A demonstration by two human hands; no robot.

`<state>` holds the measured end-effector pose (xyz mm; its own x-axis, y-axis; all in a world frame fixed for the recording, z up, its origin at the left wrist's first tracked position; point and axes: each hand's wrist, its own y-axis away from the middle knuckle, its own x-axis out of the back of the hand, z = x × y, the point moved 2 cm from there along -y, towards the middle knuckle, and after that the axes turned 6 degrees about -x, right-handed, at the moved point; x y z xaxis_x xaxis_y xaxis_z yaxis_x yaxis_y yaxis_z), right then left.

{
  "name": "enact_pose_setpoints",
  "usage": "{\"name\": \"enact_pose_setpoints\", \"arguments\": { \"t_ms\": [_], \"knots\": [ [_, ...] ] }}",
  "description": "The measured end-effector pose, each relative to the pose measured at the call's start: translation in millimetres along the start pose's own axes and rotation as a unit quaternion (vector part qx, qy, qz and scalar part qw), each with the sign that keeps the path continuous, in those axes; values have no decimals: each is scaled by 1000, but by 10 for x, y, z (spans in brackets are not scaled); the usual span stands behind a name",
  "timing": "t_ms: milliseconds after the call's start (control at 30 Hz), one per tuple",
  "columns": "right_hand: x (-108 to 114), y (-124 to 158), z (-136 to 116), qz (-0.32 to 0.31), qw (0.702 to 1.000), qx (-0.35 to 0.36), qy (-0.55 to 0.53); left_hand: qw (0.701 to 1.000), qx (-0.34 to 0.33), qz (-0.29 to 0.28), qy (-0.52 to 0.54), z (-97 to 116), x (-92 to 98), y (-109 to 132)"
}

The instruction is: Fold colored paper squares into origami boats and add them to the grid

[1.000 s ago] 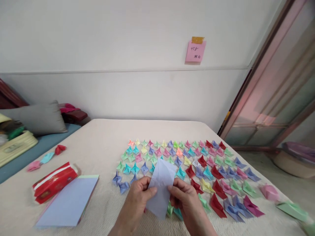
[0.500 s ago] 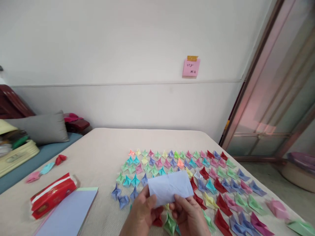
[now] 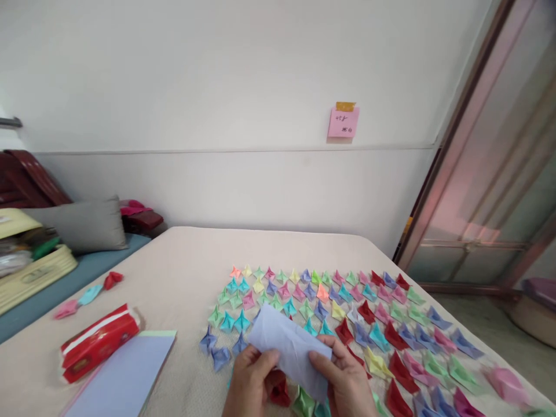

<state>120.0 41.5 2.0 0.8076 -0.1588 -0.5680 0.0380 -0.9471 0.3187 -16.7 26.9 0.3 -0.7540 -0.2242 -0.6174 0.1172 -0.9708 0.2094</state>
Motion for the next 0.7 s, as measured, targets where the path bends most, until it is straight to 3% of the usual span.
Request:
{"name": "enact_pose_setpoints", "arguments": {
  "t_ms": [133, 267, 467, 700],
  "knots": [
    [-37, 59, -6, -11, 997, 41, 71, 997, 3, -15, -81, 85, -44, 67],
    [62, 78, -98, -40, 982, 105, 153, 997, -40, 3, -70, 271, -36, 106],
    [255, 14, -117, -184, 951, 106, 227, 999, -21, 4, -31, 459, 41, 65],
    [46, 76, -100, -200, 922, 130, 305, 996, 2, -50, -72, 458, 13, 103]
  ]
}}
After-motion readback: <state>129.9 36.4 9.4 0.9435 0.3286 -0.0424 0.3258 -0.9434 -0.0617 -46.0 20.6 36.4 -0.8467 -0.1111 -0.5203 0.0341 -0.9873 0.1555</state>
